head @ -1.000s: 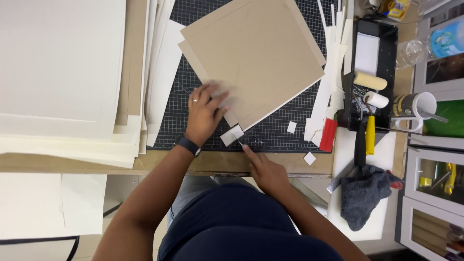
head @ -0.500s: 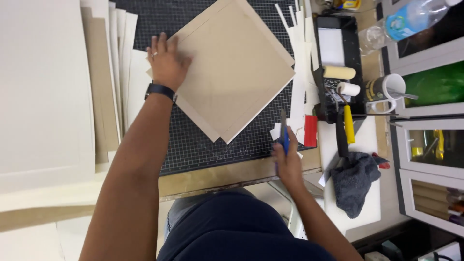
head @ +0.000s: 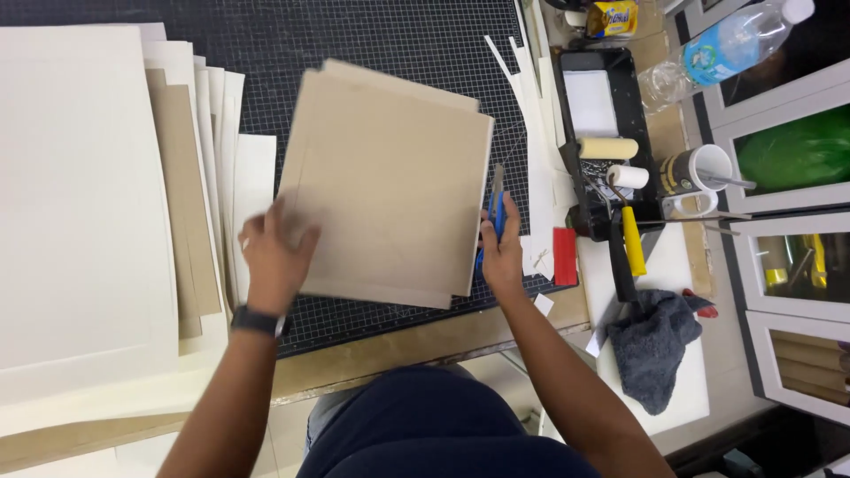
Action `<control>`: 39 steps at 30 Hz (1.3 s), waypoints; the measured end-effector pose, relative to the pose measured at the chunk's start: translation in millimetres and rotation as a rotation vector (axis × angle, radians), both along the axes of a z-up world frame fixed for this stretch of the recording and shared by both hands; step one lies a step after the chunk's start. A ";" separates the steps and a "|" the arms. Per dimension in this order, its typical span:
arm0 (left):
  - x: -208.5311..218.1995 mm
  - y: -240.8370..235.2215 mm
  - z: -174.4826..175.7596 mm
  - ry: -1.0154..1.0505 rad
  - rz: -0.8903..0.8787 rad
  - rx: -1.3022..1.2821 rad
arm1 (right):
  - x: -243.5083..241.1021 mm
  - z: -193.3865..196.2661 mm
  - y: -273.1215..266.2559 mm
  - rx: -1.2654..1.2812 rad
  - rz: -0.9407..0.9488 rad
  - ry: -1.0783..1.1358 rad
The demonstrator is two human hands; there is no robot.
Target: Trimming the corners and edges of cardboard sheets using a utility knife on a cutting mat.
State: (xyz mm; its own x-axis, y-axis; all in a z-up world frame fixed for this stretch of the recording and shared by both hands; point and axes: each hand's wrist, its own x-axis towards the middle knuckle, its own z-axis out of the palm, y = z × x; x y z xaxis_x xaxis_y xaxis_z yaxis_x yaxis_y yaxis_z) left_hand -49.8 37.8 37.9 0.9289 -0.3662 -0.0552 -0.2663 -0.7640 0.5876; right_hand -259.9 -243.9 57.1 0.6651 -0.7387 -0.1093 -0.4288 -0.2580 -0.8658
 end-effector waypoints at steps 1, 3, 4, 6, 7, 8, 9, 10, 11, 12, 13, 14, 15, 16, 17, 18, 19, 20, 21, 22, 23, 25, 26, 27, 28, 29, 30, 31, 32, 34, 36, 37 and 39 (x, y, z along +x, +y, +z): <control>-12.7 9.4 -0.7 -0.001 0.002 0.001 | 4.7 1.1 -5.8 0.001 0.002 -0.001; -38.7 27.5 -3.2 -0.048 0.041 -0.049 | 15.6 2.3 -18.9 -0.032 0.101 -0.006; -39.4 21.2 -5.0 -0.051 0.042 -0.049 | 22.4 4.9 -25.4 -0.031 0.101 -0.009; -44.8 9.9 -9.6 -0.264 -0.041 -0.042 | 32.1 9.4 -37.1 -0.153 0.094 0.067; -43.3 -10.6 -9.8 -0.262 -0.042 -0.040 | 35.8 10.1 -39.7 -0.150 0.094 0.068; -39.3 -33.4 -9.4 -0.254 -0.178 -0.104 | 42.1 11.8 -44.5 -0.180 0.103 0.102; -35.0 -56.3 -8.7 -0.245 -0.314 -0.167 | 48.7 13.8 -49.5 -0.210 0.113 0.136; -34.3 -84.6 -9.8 -0.251 -0.318 -0.171 | 54.9 15.3 -54.3 -0.215 0.108 0.132; -33.4 -113.2 -10.6 -0.290 -0.424 -0.172 | 61.3 16.9 -59.5 -0.225 0.122 0.195; -35.5 -140.0 -11.6 -0.322 -0.529 -0.167 | 65.4 17.9 -63.2 -0.229 0.138 0.264; -35.7 -163.6 -14.2 -0.320 -0.532 -0.168 | 69.2 12.7 -68.3 -0.229 0.136 0.265; -33.6 -189.3 -17.0 -0.270 -0.589 -0.077 | 75.1 7.7 -75.3 -0.257 0.164 0.314; -31.1 -215.1 -19.7 -0.219 -0.645 0.014 | 81.4 2.7 -82.5 -0.285 0.192 0.362; -27.2 -231.3 -30.9 -0.219 -0.648 0.014 | 86.9 2.2 -85.4 -0.285 0.189 0.363; -23.0 -248.0 -42.3 -0.269 -0.630 0.027 | 92.8 1.5 -88.8 -0.310 0.212 0.379; -19.3 -265.6 -54.4 -0.320 -0.615 0.039 | 97.7 0.3 -92.8 -0.335 0.230 0.397; -17.0 -264.9 -54.3 -0.319 -0.621 0.037 | 101.8 -3.9 -97.2 -0.334 0.224 0.398; -14.5 -265.2 -54.3 -0.329 -0.625 0.071 | 105.7 -8.1 -102.3 -0.345 0.233 0.415; -11.9 -265.2 -55.1 -0.339 -0.628 0.104 | 109.6 -12.9 -107.3 -0.355 0.242 0.432; -9.8 -266.6 -54.3 -0.330 -0.633 0.107 | 113.8 -10.1 -109.0 -0.348 0.241 0.439; -8.0 -267.0 -54.2 -0.323 -0.633 0.119 | 117.7 -8.0 -109.7 -0.354 0.251 0.452; -14.6 -261.5 -52.7 -0.293 -0.642 0.136 | 113.2 -2.1 -102.7 -0.344 0.260 0.483; -12.0 -262.5 -49.3 -0.274 -0.651 0.151 | 116.6 3.5 -102.4 -0.348 0.271 0.475; -9.7 -262.9 -45.0 -0.255 -0.659 0.166 | 119.5 10.0 -101.5 -0.352 0.281 0.468; -7.8 -264.7 -45.6 -0.255 -0.658 0.165 | 122.1 8.9 -103.4 -0.353 0.281 0.468; -6.3 -266.2 -46.0 -0.247 -0.662 0.169 | 124.2 8.0 -105.1 -0.371 0.288 0.478; -8.2 -264.4 -47.3 -0.232 -0.665 0.177 | 123.4 5.9 -104.0 -0.383 0.299 0.491; -10.1 -262.0 -48.4 -0.226 -0.663 0.181 | 122.3 5.3 -101.5 -0.378 0.303 0.494; -9.2 -263.1 -48.5 -0.222 -0.669 0.191 | 123.1 6.2 -101.8 -0.382 0.306 0.503; -7.5 -265.1 -48.2 -0.219 -0.674 0.202 | 125.3 6.3 -103.3 -0.387 0.310 0.511; -9.0 -264.0 -49.1 -0.217 -0.680 0.223 | 125.8 3.1 -103.3 -0.399 0.319 0.527; -10.3 -262.8 -49.7 -0.212 -0.680 0.225 | 126.0 3.0 -101.8 -0.396 0.322 0.530; -9.4 -264.4 -50.4 -0.221 -0.676 0.204 | 129.2 3.5 -102.2 -0.439 0.356 0.569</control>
